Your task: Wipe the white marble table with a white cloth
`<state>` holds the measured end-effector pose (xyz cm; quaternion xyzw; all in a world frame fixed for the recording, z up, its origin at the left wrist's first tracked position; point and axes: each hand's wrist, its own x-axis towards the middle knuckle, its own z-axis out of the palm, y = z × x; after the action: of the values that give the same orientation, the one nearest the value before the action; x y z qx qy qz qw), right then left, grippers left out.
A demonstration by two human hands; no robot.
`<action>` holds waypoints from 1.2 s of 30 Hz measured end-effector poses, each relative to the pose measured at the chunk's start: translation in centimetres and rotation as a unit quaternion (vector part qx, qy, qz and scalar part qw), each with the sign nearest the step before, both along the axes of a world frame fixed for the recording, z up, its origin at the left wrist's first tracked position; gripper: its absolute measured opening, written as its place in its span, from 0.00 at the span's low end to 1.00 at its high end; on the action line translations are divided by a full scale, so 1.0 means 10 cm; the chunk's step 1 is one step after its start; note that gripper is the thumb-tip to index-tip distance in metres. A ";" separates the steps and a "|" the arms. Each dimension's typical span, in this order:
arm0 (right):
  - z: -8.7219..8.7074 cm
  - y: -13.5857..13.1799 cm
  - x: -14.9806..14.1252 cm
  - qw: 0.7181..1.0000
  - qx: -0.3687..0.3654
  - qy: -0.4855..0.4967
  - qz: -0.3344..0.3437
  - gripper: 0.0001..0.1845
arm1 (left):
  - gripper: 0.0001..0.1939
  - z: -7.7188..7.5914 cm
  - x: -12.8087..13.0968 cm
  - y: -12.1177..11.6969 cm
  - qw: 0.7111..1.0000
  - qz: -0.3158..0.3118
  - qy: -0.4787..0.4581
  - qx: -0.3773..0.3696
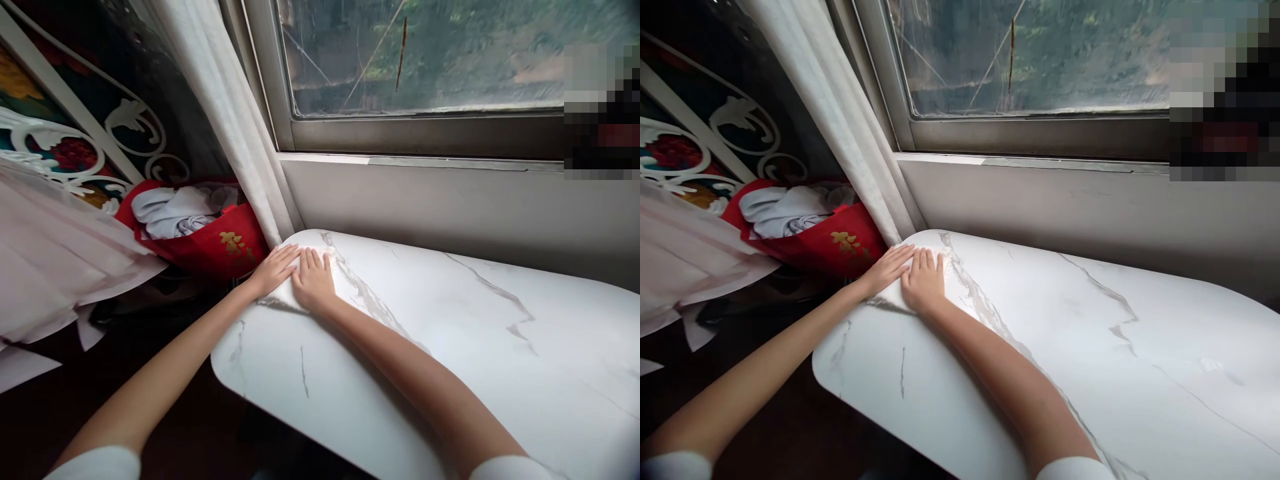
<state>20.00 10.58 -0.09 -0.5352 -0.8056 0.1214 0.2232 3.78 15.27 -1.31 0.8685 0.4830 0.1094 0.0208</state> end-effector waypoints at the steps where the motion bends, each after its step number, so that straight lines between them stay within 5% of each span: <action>1: -0.02 0.17 0.06 1.000 0.008 -0.011 -0.018 0.31 | 0.25 0.00 0.11 0.20 1.000 -0.001 0.007 -0.001; 7: -0.06 0.80 0.61 0.994 0.024 -0.056 -0.092 0.31 | 0.24 0.02 0.85 0.92 1.000 -0.006 0.028 0.006; 15: -0.07 0.71 0.94 0.989 0.031 -0.074 -0.125 0.30 | 0.24 0.03 1.22 0.83 0.999 -0.023 0.021 0.008; 22: -0.06 0.06 1.04 0.992 0.039 -0.089 -0.084 0.30 | 0.25 0.04 1.26 0.06 0.999 -0.024 0.020 0.028; 31: 0.00 -1.46 1.31 0.997 0.018 -0.069 0.029 0.32 | 0.29 0.05 1.32 -1.60 0.996 -0.058 -0.031 0.059; 36: 0.04 -2.12 1.55 0.997 -0.015 -0.044 0.066 0.36 | 0.34 0.10 1.43 -2.18 0.992 -0.113 -0.039 0.029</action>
<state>35.49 -10.60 0.34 -0.4891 -0.8463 0.1239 0.1706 18.03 -6.57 -0.31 0.9126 0.3776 0.1543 0.0267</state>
